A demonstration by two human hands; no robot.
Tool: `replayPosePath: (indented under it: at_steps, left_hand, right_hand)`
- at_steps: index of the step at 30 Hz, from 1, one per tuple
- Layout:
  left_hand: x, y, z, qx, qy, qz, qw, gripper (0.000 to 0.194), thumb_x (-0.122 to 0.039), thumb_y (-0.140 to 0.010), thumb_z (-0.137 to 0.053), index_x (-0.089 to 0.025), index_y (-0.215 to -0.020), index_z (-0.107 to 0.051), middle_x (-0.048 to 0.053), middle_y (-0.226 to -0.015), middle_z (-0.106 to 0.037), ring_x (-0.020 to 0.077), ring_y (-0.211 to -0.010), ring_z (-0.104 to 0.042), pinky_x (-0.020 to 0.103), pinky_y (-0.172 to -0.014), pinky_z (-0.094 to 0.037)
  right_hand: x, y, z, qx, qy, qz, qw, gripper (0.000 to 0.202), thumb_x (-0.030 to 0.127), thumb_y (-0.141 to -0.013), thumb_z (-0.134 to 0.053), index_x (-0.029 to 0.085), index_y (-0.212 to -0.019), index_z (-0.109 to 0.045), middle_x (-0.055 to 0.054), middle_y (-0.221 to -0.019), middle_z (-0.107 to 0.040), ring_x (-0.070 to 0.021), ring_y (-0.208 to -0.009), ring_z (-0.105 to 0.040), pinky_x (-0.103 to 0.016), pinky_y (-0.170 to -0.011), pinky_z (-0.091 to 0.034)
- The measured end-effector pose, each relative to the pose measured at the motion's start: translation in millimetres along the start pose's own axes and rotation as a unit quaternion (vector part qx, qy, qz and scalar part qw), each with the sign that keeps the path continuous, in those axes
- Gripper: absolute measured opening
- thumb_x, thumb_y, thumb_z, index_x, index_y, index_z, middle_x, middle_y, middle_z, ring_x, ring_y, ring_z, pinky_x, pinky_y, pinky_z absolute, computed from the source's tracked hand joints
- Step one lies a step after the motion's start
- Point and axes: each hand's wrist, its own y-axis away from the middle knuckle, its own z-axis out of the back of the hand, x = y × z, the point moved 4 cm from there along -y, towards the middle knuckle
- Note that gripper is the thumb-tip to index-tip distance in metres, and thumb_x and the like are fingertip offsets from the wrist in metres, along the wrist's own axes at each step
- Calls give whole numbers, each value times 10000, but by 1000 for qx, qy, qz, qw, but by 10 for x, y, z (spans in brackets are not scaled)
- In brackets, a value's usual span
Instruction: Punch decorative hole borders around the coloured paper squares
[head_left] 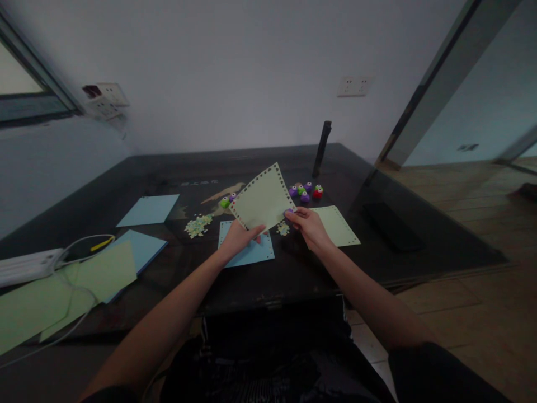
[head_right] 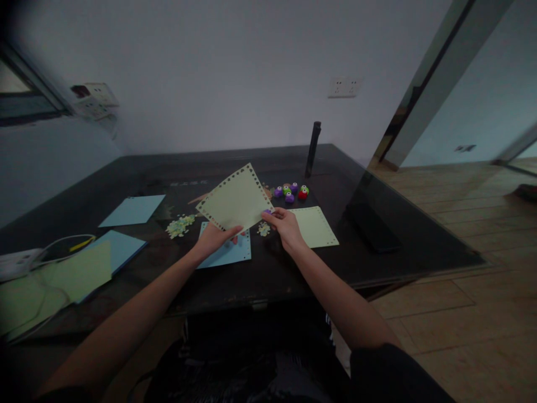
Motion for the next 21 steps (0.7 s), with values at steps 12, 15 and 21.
replayPosePath:
  at_steps: [12,15,21]
  left_hand:
    - [16,16,-40,7,6,-4,1000,243,-330,-795,-556,-137,-690,-659,14,-520,-624,122,-535,-587,230,-633,-474]
    - [-11,27,-45,0,11,1,1000,226,-315,-789,-564,-131,-697,-658,18,-518,-624,125,-534,-588,234,-629,-476]
    - [-8,31,-54,-6,5,-2,1000,209,-310,-786,-567,-142,-718,-671,21,-527,-637,141,-570,-604,250,-684,-488]
  right_hand:
    - [-23,-8,-4,-1,-34,-15,999,286,345,-506,-814,183,-657,-633,-7,-663,-631,-133,-626,-553,-278,-604,-406]
    - [-51,-26,15,0,-42,-7,999,278,339,-500,-817,184,-646,-637,-9,-671,-642,-139,-649,-565,-287,-651,-425]
    - [-48,-37,34,5,-39,-2,999,274,343,-499,-815,185,-657,-657,-15,-682,-653,-145,-670,-575,-299,-704,-434]
